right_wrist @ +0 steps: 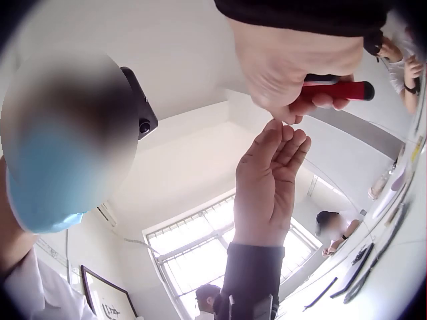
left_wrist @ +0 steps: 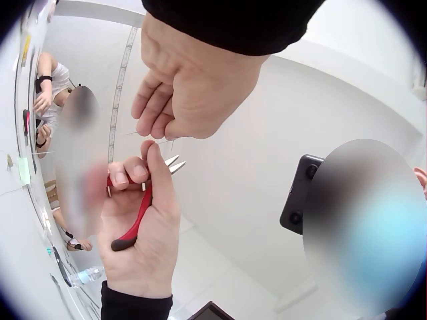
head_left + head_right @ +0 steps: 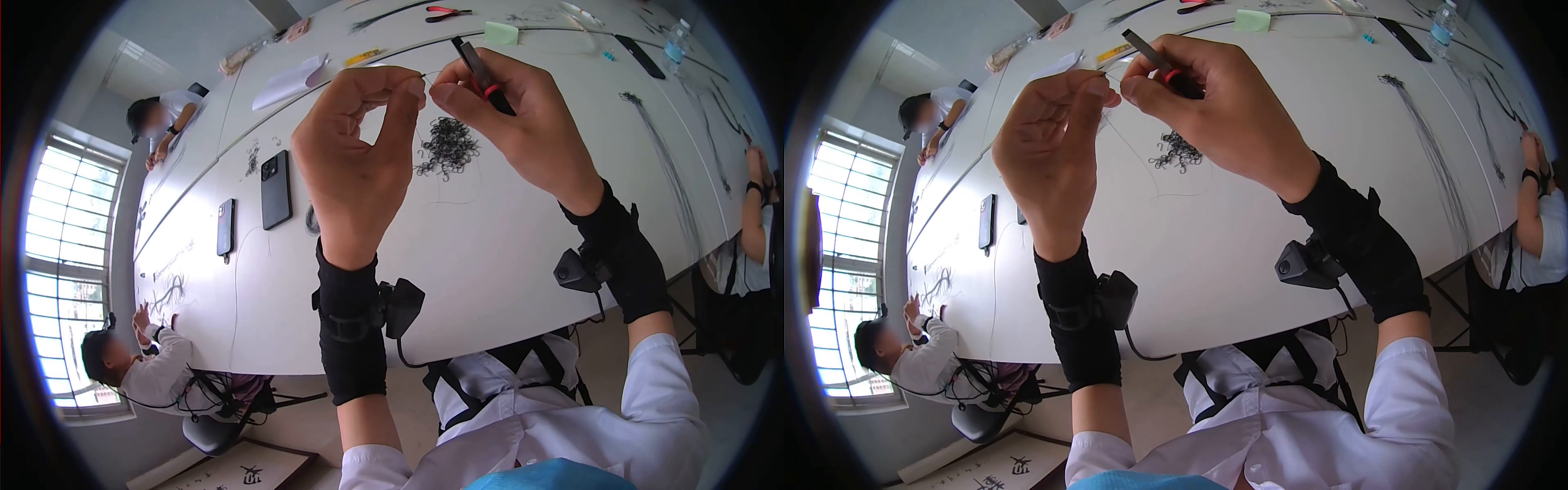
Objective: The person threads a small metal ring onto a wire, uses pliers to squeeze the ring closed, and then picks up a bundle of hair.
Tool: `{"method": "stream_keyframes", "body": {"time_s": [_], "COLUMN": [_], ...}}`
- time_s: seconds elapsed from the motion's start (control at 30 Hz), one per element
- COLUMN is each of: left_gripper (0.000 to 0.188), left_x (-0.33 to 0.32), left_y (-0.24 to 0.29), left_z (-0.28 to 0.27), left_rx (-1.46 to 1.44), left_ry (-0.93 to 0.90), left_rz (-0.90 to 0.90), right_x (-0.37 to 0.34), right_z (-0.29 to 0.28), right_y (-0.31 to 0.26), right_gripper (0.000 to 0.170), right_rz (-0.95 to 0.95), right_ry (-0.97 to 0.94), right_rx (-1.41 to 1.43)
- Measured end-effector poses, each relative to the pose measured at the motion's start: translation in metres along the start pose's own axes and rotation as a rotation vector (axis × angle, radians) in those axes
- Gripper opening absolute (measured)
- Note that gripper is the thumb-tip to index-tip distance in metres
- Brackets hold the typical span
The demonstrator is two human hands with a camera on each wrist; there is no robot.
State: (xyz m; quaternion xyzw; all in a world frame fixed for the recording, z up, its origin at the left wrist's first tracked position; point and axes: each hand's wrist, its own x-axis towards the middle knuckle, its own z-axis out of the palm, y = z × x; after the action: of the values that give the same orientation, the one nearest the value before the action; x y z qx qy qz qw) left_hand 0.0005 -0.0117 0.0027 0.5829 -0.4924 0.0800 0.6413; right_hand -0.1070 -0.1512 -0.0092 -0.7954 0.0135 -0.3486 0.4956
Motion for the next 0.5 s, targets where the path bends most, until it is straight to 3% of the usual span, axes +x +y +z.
{"method": "stream_keyframes", "body": {"time_s": [0.1, 0.13, 0.23, 0.33, 0.5], "left_gripper": [0.005, 0.005, 0.005, 0.005, 0.004], "left_x": [0.001, 0.001, 0.002, 0.001, 0.0], "left_y": [-0.004, -0.005, -0.012, -0.014, -0.013], "left_z": [0.001, 0.002, 0.001, 0.001, 0.001], "left_rx": [0.077, 0.131, 0.259, 0.287, 0.239], "left_ry": [0.051, 0.073, 0.079, 0.062, 0.068], "left_rz": [0.053, 0.076, 0.142, 0.123, 0.071], "right_x": [-0.006, -0.006, -0.006, -0.004, -0.005], "right_z": [0.007, 0.007, 0.003, -0.002, -0.005], "right_y": [-0.004, -0.004, -0.008, -0.007, -0.008], "right_gripper": [0.014, 0.013, 0.017, 0.019, 0.02], "right_rz": [-0.204, -0.34, -0.496, -0.553, -0.462], "right_ry": [0.067, 0.105, 0.122, 0.171, 0.171], "right_rx": [-0.189, -0.39, -0.593, -0.646, -0.558]}}
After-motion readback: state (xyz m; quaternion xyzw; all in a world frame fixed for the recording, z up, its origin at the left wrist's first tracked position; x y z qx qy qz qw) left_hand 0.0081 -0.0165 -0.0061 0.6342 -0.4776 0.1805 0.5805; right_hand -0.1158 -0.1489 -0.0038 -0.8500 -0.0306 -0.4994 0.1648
